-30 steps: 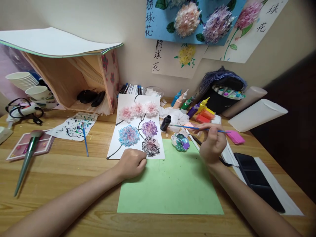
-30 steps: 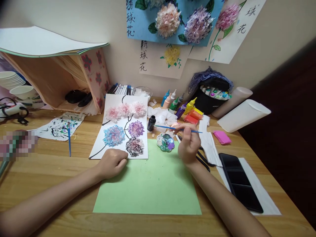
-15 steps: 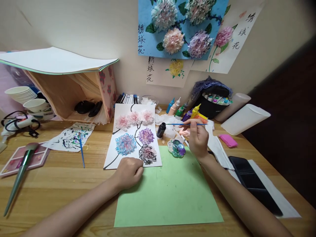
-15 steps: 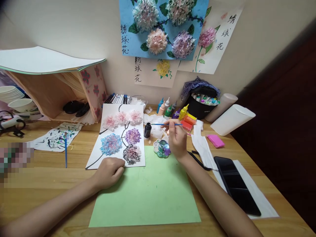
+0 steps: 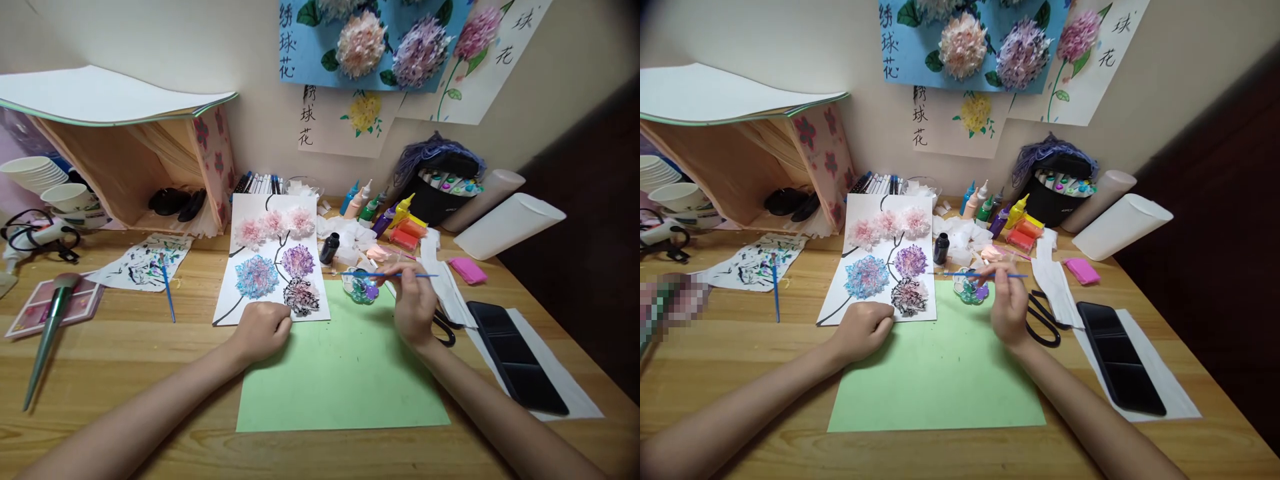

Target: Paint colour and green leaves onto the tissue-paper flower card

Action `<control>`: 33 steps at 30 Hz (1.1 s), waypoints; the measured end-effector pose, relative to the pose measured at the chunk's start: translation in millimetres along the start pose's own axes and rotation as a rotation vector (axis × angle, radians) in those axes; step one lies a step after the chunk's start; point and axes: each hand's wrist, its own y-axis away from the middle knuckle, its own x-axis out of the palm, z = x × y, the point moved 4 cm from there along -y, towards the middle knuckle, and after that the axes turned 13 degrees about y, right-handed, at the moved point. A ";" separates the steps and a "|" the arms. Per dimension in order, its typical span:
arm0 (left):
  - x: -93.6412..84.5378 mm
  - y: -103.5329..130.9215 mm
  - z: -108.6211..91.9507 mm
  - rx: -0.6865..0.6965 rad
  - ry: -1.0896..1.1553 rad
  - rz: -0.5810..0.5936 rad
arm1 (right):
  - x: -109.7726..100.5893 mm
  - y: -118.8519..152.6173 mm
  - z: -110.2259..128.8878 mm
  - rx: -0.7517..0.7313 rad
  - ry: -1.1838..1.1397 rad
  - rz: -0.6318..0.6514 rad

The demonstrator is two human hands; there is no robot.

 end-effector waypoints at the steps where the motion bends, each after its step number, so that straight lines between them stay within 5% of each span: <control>1: 0.1 0.0 0.0 -0.010 0.001 0.007 | 1.3 10.5 -4.7 0.027 0.001 0.034; 7: 0.9 -1.2 -0.4 -0.021 -0.005 0.039 | 9.5 40.5 -12.6 0.009 -0.026 0.115; 33: 0.7 -1.9 -0.8 -0.028 0.002 0.056 | 14.9 33.5 -3.3 -0.134 0.117 0.197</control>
